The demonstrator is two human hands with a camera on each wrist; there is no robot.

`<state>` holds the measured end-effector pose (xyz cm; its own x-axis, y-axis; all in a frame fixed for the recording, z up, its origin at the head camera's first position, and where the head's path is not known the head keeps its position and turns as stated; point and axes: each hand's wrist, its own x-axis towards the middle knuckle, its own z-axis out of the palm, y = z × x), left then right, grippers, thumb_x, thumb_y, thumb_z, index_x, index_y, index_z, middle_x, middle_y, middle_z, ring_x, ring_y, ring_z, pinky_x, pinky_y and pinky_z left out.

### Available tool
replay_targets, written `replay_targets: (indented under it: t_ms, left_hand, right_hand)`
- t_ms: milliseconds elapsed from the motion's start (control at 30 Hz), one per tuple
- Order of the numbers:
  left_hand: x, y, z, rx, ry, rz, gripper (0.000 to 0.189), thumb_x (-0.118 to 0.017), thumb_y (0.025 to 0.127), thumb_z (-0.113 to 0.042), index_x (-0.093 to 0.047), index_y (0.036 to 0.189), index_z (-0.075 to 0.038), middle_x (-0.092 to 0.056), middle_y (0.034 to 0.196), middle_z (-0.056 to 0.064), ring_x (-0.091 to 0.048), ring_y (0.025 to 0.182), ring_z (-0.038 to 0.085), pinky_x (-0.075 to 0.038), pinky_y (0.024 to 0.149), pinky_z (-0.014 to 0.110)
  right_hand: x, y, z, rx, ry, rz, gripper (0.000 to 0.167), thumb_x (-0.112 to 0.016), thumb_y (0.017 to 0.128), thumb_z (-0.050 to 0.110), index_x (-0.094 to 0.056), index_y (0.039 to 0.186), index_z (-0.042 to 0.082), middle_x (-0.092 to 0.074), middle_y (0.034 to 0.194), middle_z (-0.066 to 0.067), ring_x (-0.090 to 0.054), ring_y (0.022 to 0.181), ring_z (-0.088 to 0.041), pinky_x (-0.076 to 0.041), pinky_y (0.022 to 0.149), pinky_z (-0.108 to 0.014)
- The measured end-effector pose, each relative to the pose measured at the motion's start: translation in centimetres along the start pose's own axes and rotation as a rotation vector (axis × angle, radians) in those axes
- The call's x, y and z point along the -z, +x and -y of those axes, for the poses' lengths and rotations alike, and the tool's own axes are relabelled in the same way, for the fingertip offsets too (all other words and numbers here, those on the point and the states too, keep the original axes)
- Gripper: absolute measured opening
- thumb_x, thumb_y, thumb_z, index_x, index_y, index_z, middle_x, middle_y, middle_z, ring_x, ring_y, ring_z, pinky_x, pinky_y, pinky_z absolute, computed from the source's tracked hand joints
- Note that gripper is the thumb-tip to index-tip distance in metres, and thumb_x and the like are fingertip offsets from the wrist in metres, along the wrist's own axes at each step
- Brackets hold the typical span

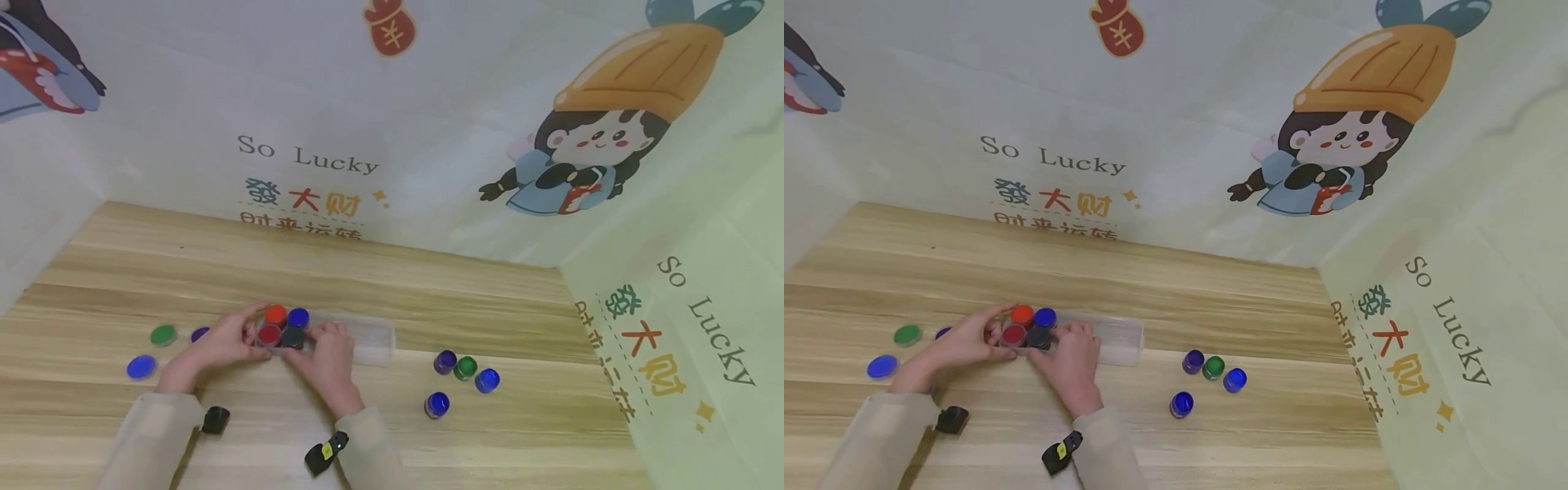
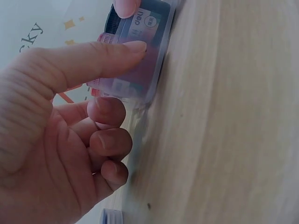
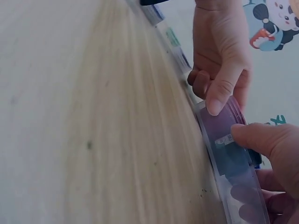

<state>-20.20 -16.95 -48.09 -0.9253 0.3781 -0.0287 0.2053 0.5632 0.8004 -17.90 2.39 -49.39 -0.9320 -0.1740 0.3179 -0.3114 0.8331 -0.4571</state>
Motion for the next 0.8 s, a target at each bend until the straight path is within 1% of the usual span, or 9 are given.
replay_targets:
  t_ms: [233,500,700,800]
  left_hand:
    - [-0.04,-0.02,0.18,0.008,0.005,-0.003,0.088,-0.079,0.068,-0.007,-0.030,0.139,0.009,-0.046,0.063,-0.002,-0.042,0.056,0.011,-0.037,0.056,0.026]
    - [-0.04,-0.01,-0.12,0.014,-0.004,-0.001,0.089,-0.080,0.068,-0.008,-0.030,0.140,0.008,-0.046,0.063,-0.001,-0.042,0.056,0.011,-0.037,0.057,0.027]
    - [-0.10,-0.05,-0.11,0.012,-0.003,-0.004,0.089,-0.080,0.068,-0.008,-0.030,0.140,0.009,-0.046,0.063,-0.001,-0.041,0.056,0.011,-0.036,0.057,0.027]
    - [-0.08,-0.03,-0.01,0.023,-0.002,0.001,0.088,-0.080,0.068,-0.008,-0.030,0.140,0.008,-0.046,0.063,-0.001,-0.041,0.056,0.012,-0.036,0.056,0.027]
  right_hand:
    - [-0.17,-0.15,0.10,-0.022,0.028,-0.029,0.040,-0.079,0.069,0.045,-0.074,0.092,0.012,-0.064,0.087,0.003,-0.052,0.087,-0.013,-0.034,0.072,-0.025]
    - [-0.40,-0.31,-0.03,-0.016,0.023,-0.069,0.040,-0.079,0.069,0.045,-0.074,0.093,0.013,-0.065,0.087,0.004,-0.053,0.085,-0.012,-0.029,0.069,-0.023]
    - [-0.74,-0.52,-0.17,-0.005,0.030,-0.106,0.040,-0.079,0.069,0.047,-0.074,0.091,0.014,-0.065,0.087,0.005,-0.054,0.085,-0.012,-0.027,0.069,-0.022]
    - [-0.87,-0.58,-0.24,0.002,0.042,-0.129,0.039,-0.078,0.071,0.046,-0.074,0.091,0.013,-0.066,0.087,0.004,-0.055,0.085,-0.012,-0.027,0.069,-0.022]
